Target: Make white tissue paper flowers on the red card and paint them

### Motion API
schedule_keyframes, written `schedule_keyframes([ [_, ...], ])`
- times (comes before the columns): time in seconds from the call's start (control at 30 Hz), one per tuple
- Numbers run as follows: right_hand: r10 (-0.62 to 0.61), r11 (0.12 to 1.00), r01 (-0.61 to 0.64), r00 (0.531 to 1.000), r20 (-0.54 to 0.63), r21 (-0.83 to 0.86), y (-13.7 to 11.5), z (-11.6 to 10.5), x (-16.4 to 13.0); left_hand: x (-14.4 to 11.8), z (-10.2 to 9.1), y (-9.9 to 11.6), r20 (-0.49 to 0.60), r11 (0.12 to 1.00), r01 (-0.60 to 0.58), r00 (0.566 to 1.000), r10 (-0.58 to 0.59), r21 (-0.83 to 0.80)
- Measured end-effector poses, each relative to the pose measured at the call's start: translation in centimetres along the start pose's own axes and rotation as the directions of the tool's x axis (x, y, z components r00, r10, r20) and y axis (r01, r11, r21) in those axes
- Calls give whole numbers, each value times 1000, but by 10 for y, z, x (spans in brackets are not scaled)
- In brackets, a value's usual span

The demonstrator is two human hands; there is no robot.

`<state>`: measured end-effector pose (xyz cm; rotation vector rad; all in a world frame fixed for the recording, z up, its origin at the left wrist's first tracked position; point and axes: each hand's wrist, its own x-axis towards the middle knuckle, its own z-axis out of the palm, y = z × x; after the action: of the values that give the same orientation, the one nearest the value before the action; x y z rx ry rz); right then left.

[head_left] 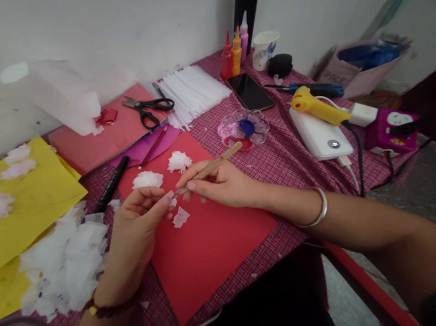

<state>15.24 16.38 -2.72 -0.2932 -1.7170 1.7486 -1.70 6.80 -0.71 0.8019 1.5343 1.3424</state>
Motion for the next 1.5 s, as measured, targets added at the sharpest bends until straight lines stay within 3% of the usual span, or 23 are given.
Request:
schedule_keyframes([
  [0.27,53,997,-53,999,-9,-61,-3,1,1,-7,6,3,-61,994,-63,996,69,87],
  [0.5,57,997,-59,998,-38,-41,-2,0,2,-2,4,3,-108,992,-7,994,-7,-127],
  [0.67,42,999,-40,997,-59,35,-3,-2,2,3,3,-3,21,940,109,994,-109,-322],
  [0.87,85,995,-82,995,-49,57,-4,-1,1,0,6,-10,97,926,157,987,-131,-342],
  [1.03,131,984,-126,991,-30,125,-1,2,1,-2,6,-12,57,963,31,998,-17,-268],
  [1.13,180,971,-169,982,-52,169,-1,4,1,-9,7,-10,-10,988,-149,989,148,-29],
  [1.2,208,966,-193,975,-76,171,-1,6,1,-16,7,-8,-40,914,-315,941,336,257],
  [1.23,224,964,-209,971,-79,167,-2,7,1,-20,7,-6,-11,822,-405,895,446,400],
  [1.3,271,953,-259,961,-56,157,-4,9,0,-25,7,-4,156,558,-580,763,627,594],
  [1.4,338,928,-334,941,-1,164,-9,7,1,-28,4,-6,442,198,-754,553,706,627],
  [1.43,348,922,-345,937,14,175,-11,4,1,-27,2,-8,496,130,-777,510,703,615],
  [1.5,351,914,-360,933,81,189,-14,-5,3,-25,0,-13,544,81,-787,492,679,611],
])
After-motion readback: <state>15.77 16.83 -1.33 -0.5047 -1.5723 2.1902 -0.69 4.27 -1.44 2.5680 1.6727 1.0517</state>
